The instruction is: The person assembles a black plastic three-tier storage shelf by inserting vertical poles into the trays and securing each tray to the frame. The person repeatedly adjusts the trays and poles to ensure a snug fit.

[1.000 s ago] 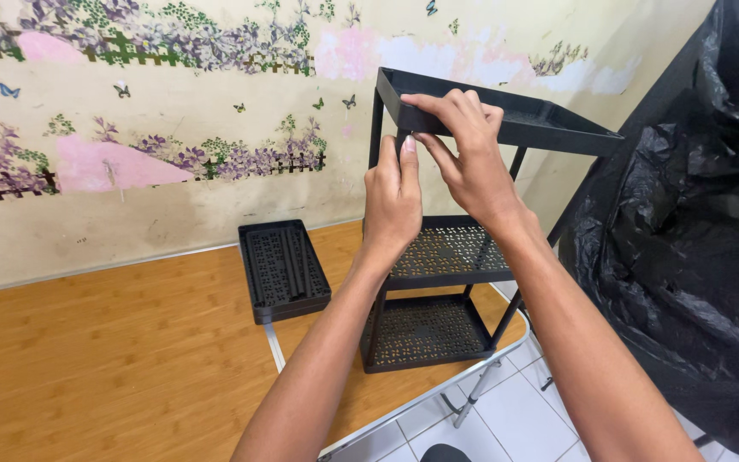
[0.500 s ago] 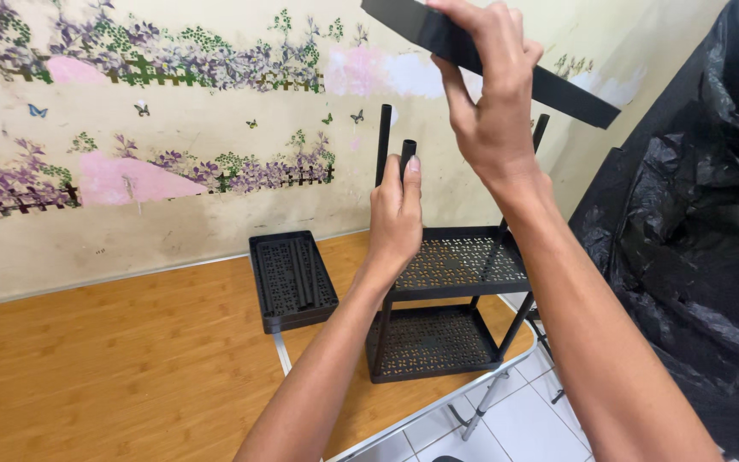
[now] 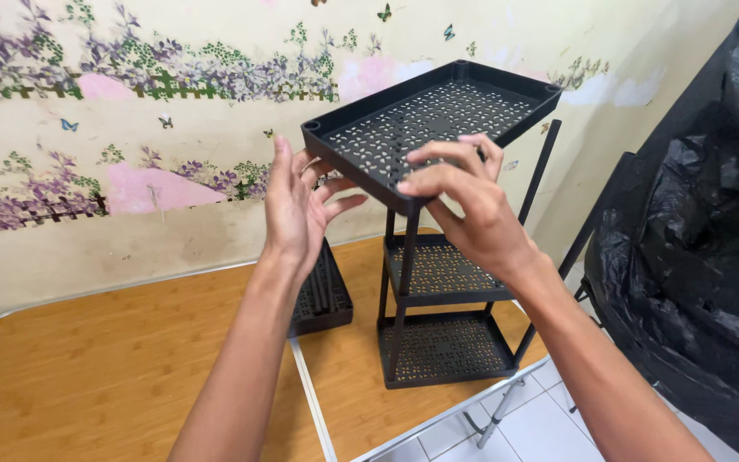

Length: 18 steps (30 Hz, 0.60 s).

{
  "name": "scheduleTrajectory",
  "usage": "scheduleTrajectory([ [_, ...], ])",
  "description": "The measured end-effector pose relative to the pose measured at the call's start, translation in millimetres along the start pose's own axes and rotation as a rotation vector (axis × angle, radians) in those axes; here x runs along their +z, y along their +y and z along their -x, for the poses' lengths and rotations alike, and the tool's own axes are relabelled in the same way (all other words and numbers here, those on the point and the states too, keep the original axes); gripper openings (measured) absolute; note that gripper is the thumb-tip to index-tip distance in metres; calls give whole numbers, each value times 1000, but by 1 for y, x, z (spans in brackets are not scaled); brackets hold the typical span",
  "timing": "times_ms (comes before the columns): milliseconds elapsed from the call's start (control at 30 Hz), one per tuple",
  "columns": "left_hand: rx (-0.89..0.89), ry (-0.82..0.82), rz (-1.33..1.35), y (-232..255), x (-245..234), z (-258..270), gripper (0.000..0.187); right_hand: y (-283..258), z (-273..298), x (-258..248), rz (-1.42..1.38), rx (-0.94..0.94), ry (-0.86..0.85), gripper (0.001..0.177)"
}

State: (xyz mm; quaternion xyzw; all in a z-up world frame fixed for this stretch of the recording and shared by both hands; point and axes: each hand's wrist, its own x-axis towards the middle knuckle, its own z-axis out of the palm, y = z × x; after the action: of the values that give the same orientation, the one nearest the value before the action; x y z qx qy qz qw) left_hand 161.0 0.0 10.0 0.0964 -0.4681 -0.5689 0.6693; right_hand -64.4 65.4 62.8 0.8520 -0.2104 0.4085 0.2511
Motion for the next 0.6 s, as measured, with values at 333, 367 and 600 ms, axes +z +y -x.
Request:
scheduleTrajectory([
  [333, -299, -34, -221, 10, -40, 31, 50, -30, 34, 11, 96, -59, -80, 44],
  [367, -299, -8, -173, 5, -44, 39, 50, -32, 39, 17, 118, -39, -55, 50],
  [600, -287, 194, -61, -31, -55, 88, 46, -36, 93, 78, -125, 590, 185, 96],
])
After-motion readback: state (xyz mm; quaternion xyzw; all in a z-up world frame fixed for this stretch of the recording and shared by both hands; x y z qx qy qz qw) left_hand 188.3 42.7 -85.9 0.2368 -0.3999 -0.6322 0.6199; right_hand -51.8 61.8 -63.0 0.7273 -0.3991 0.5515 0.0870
